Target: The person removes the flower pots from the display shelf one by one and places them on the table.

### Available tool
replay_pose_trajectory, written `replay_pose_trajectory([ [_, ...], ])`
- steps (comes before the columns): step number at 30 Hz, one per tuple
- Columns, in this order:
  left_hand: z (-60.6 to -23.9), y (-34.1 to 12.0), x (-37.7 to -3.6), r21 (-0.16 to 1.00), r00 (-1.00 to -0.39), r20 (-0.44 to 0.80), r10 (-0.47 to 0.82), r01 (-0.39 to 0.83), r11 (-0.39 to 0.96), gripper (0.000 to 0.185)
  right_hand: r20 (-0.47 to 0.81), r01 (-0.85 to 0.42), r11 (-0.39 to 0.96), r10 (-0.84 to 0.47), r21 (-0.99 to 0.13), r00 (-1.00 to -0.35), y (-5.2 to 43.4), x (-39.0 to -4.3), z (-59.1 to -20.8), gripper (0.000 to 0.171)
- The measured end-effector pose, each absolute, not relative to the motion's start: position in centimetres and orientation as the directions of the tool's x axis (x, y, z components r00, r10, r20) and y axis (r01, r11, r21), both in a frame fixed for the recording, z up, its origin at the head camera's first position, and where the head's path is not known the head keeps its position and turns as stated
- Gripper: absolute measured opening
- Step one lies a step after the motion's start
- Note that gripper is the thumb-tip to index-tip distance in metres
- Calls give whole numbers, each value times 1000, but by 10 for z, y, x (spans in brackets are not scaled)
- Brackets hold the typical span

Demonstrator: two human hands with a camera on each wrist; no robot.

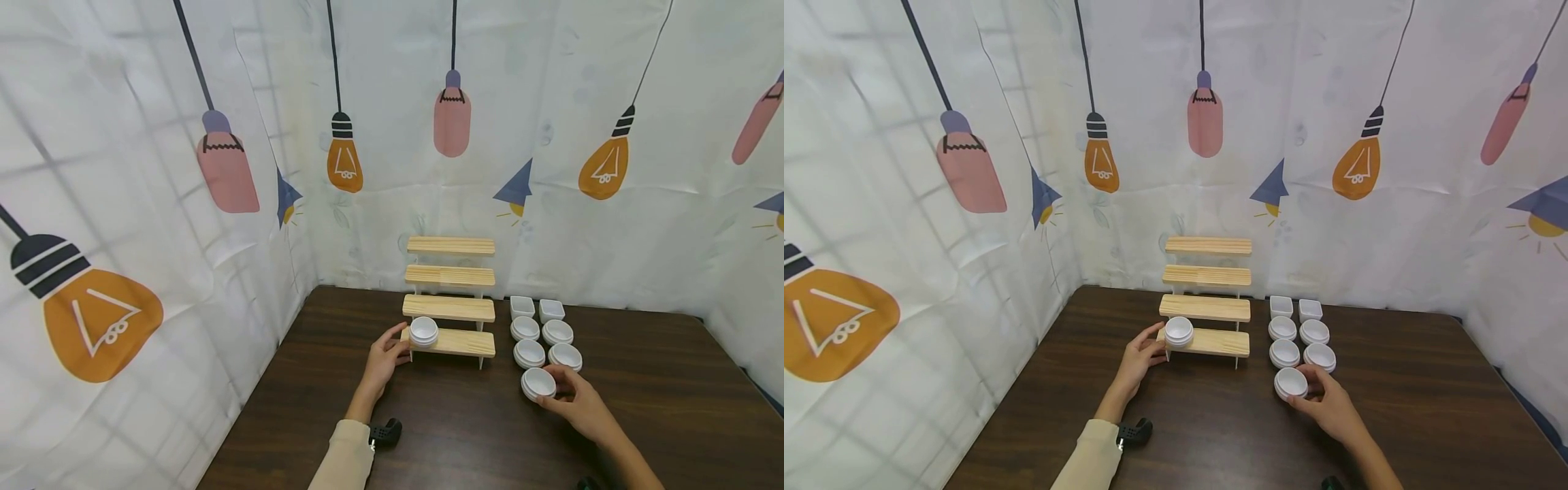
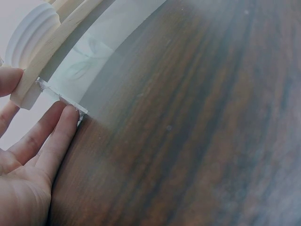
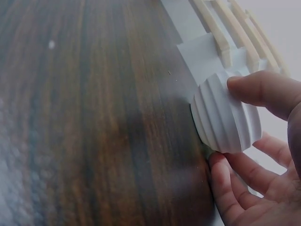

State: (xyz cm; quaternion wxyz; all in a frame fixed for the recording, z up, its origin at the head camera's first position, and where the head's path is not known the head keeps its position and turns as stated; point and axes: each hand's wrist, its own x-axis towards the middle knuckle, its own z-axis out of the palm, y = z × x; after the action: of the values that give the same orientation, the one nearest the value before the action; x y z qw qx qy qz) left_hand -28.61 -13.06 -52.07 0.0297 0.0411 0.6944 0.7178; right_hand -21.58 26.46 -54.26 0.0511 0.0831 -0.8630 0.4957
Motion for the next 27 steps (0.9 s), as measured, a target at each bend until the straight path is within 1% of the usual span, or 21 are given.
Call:
replay_pose_trajectory([
  [11,-520,-130,-286,999,-995,15,94,11,-39,50,177,-188,548,-73,-815,-981,263,-215,-544,57],
  [27,-519,-130,-285,999,-996,12,91,9,-37,50,150,-161,561,-66,-812,-986,261,-216,-541,58],
])
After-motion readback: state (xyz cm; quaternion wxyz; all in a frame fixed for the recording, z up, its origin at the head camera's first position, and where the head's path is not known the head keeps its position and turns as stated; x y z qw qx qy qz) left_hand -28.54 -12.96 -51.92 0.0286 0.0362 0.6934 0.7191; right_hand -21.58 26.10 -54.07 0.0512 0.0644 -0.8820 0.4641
